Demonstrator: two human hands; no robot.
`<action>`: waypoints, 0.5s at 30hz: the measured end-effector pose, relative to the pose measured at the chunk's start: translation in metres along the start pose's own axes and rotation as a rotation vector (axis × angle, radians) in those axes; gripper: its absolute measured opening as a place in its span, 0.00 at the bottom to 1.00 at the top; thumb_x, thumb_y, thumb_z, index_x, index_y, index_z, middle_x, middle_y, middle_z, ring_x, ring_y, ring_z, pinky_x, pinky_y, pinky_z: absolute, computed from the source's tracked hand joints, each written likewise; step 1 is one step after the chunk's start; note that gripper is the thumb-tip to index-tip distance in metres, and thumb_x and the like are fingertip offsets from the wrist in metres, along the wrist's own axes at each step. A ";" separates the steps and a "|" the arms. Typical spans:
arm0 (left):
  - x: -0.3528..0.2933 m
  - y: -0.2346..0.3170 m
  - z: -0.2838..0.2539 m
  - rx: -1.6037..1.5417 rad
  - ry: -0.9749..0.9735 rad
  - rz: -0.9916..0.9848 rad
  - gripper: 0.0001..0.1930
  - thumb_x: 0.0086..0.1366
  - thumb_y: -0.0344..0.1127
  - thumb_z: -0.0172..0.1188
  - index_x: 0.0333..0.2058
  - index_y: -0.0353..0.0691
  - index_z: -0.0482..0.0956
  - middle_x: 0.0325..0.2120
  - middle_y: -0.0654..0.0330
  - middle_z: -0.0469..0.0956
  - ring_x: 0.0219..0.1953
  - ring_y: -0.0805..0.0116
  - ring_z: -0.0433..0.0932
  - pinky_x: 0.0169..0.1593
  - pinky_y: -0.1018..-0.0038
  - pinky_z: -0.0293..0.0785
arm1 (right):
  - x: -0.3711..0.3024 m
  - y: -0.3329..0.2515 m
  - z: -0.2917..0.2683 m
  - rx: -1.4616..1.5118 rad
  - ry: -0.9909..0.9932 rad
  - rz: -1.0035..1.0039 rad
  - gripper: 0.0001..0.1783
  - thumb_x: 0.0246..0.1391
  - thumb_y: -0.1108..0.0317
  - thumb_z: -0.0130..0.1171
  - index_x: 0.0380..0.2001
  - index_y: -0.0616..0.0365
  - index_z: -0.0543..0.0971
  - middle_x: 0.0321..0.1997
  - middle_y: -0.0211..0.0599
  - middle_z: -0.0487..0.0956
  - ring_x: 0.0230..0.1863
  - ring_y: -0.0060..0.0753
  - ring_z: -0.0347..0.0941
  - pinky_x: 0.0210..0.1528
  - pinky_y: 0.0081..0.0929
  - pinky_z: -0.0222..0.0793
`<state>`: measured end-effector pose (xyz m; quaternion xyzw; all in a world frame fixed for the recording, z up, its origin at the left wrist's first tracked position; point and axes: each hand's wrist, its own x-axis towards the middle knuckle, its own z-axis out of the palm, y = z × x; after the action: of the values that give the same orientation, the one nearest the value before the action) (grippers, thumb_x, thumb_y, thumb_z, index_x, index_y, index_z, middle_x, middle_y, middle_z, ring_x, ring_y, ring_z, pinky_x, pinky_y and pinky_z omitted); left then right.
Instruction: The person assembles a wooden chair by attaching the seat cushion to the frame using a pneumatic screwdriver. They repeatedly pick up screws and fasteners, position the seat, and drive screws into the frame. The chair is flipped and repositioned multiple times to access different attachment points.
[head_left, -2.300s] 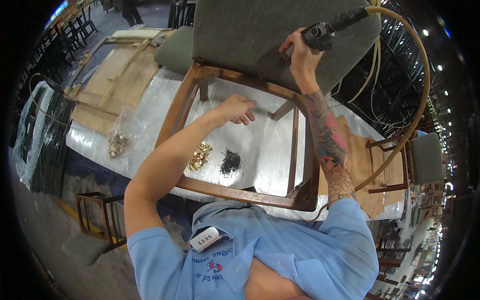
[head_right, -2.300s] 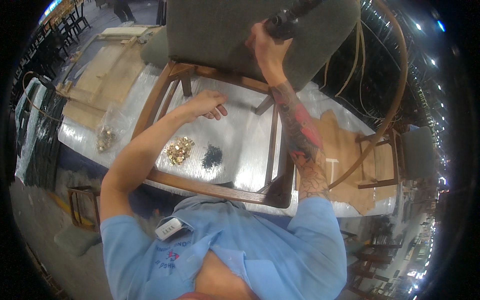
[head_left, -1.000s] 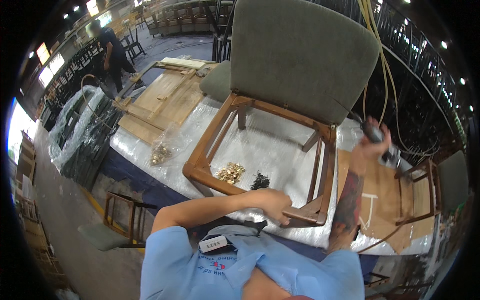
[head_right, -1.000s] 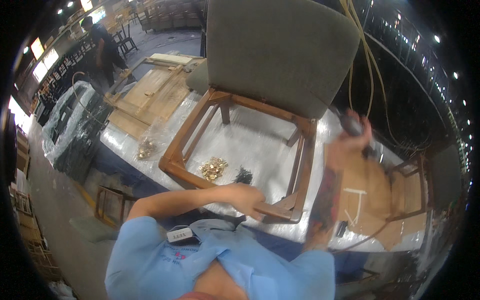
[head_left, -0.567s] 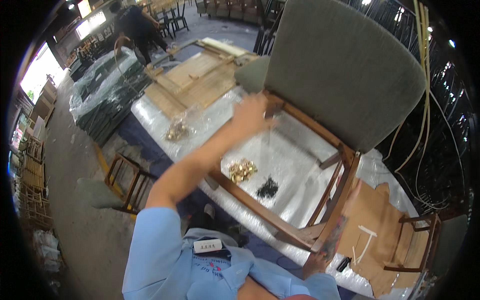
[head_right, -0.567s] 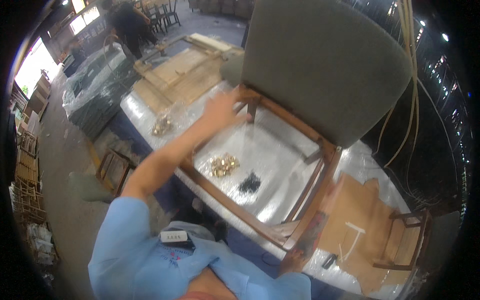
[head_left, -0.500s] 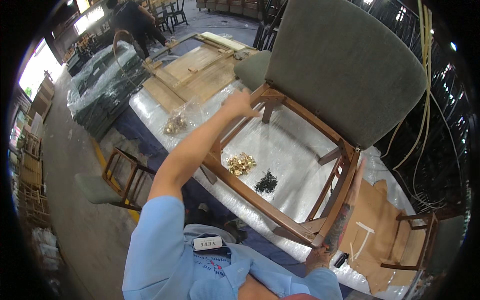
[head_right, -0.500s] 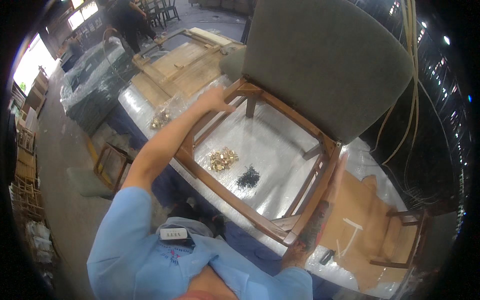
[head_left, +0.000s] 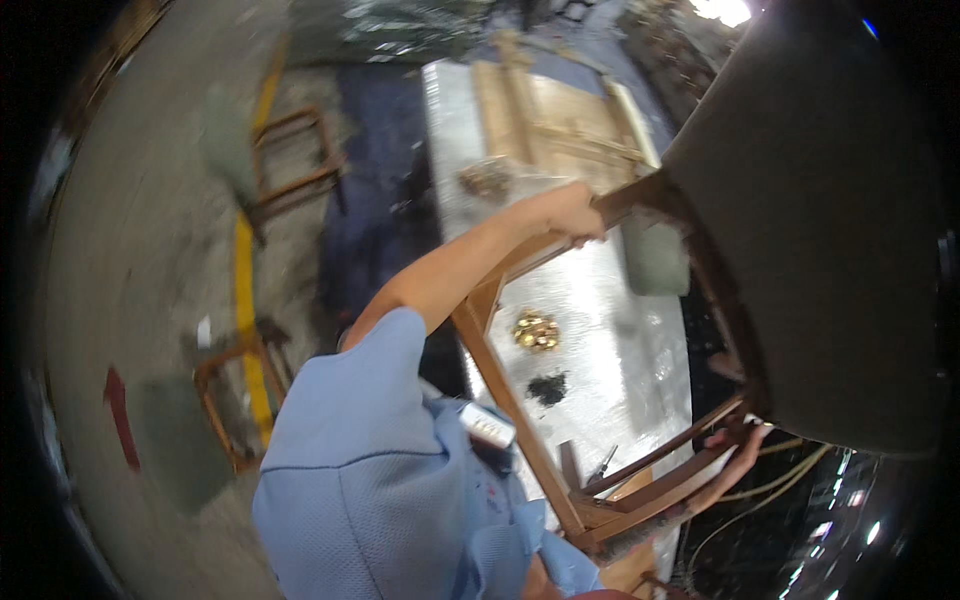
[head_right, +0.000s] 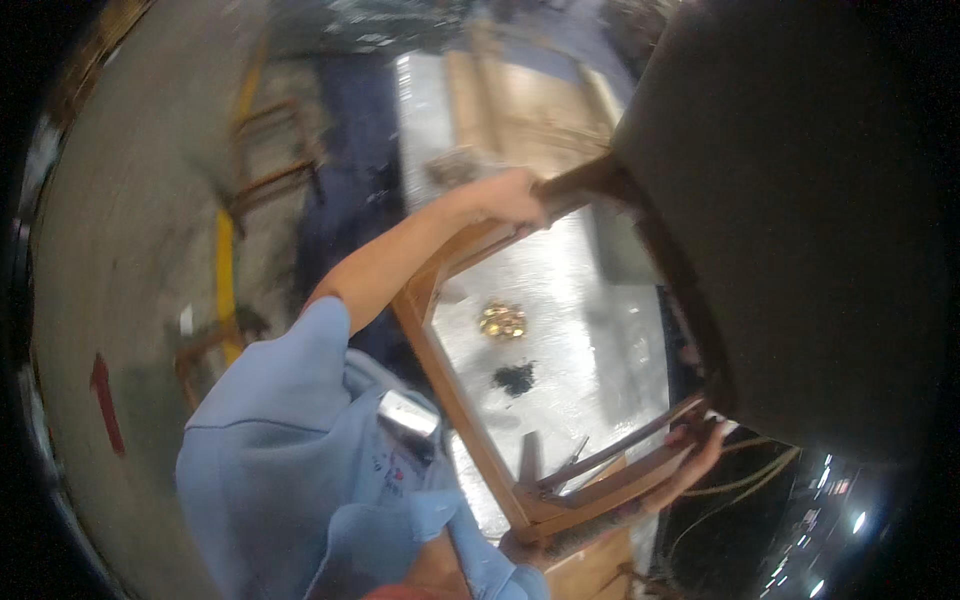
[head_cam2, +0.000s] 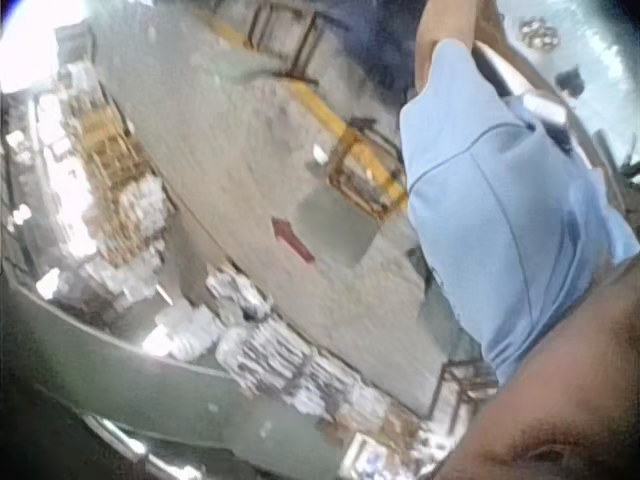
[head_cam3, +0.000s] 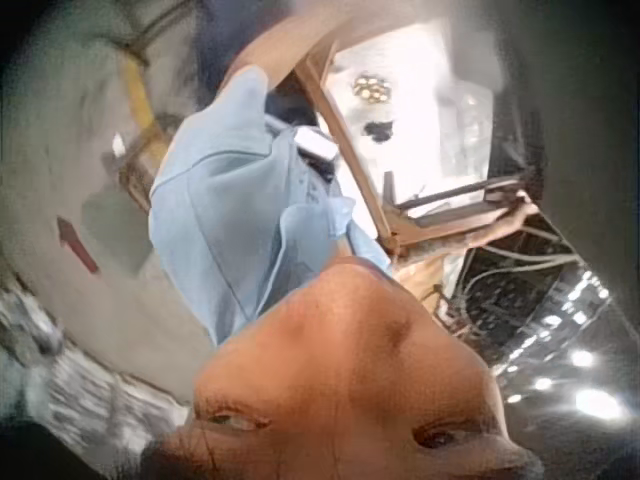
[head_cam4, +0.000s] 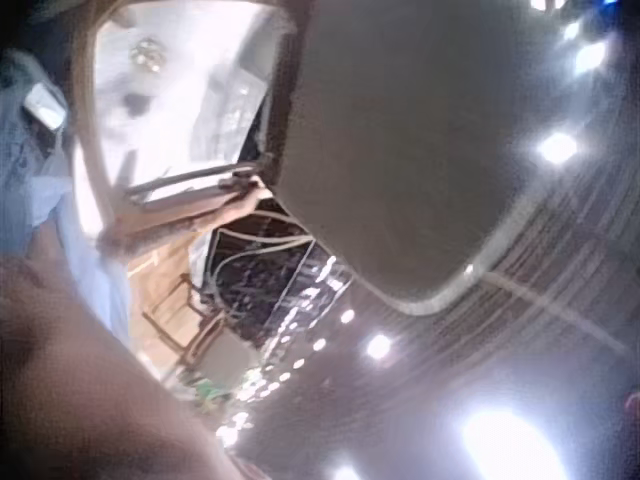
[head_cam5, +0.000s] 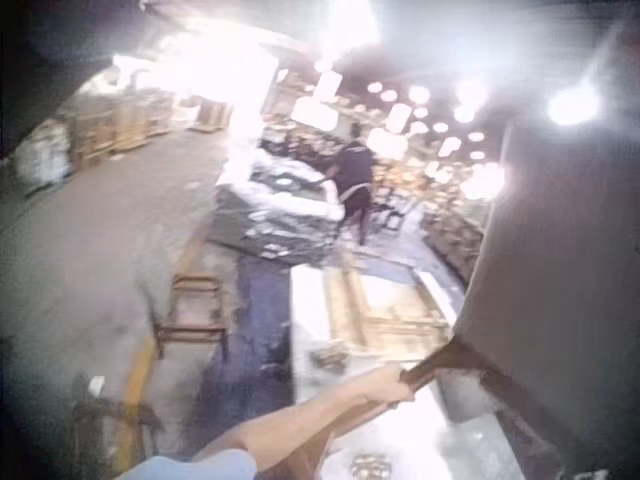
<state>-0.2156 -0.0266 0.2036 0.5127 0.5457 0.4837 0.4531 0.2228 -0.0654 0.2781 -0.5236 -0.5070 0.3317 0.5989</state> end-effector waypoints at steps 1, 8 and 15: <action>-0.027 0.000 -0.029 -0.079 0.095 0.027 0.11 0.51 0.31 0.68 0.30 0.27 0.80 0.19 0.56 0.79 0.18 0.70 0.78 0.23 0.73 0.74 | 0.002 -0.027 0.010 -0.116 -0.063 -0.062 0.30 0.61 0.38 0.52 0.40 0.58 0.77 0.26 0.31 0.76 0.20 0.23 0.68 0.23 0.22 0.66; -0.178 -0.017 -0.082 -0.413 0.752 -0.001 0.14 0.59 0.38 0.66 0.33 0.31 0.79 0.23 0.60 0.79 0.20 0.73 0.77 0.27 0.76 0.73 | 0.090 -0.140 0.224 -0.050 -0.752 -0.270 0.30 0.62 0.46 0.55 0.55 0.61 0.73 0.40 0.36 0.79 0.31 0.24 0.72 0.33 0.23 0.69; -0.342 -0.073 -0.047 -0.849 1.529 -0.241 0.10 0.65 0.37 0.60 0.29 0.37 0.76 0.20 0.63 0.74 0.20 0.76 0.73 0.26 0.74 0.71 | -0.029 -0.163 0.497 -0.321 -1.533 -0.341 0.30 0.59 0.50 0.60 0.57 0.61 0.74 0.40 0.29 0.78 0.35 0.22 0.72 0.38 0.21 0.66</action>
<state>-0.2491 -0.3711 0.1366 -0.2241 0.5240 0.8052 0.1642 -0.2815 0.0140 0.3966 -0.1451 -0.8919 0.4260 0.0436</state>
